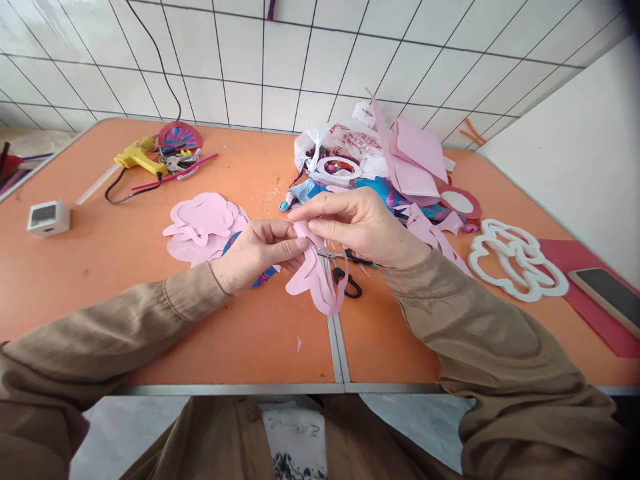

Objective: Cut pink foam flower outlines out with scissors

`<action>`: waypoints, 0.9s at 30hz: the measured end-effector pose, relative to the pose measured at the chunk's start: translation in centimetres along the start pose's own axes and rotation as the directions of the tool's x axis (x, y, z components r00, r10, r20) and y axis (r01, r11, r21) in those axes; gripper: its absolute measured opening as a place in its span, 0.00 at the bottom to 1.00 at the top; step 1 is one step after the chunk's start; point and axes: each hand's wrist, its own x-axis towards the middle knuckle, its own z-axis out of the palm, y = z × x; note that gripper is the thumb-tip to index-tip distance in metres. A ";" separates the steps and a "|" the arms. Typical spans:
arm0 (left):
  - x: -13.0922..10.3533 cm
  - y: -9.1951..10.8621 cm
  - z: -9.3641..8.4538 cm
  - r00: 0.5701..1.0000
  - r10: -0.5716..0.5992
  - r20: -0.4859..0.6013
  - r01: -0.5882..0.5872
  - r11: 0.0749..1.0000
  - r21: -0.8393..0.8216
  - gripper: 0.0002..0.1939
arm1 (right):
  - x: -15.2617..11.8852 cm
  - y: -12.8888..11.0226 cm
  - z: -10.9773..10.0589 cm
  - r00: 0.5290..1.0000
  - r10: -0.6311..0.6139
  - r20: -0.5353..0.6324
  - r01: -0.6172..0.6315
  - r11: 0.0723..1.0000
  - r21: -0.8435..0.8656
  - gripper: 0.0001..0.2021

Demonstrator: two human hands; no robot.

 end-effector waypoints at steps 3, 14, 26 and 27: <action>0.0 -0.1 -0.1 1.000 0.008 -0.027 -0.007 1.000 0.026 0.17 | 0.0 0.1 0.1 1.000 -0.027 0.003 0.027 1.000 0.001 0.08; 0.0 0.1 0.3 0.994 0.063 -0.087 -0.060 0.998 0.032 0.23 | -0.1 -0.1 0.4 0.999 -0.010 -0.049 0.009 0.999 -0.038 0.05; 0.0 0.0 0.4 0.984 0.112 -0.135 -0.103 0.992 0.067 0.24 | -0.2 -0.8 0.2 0.998 -0.056 -0.038 0.050 0.990 -0.133 0.07; 0.0 0.0 0.3 0.985 0.111 -0.130 -0.106 0.993 0.049 0.23 | -0.2 -0.8 0.2 0.998 -0.045 -0.041 0.040 0.991 -0.126 0.07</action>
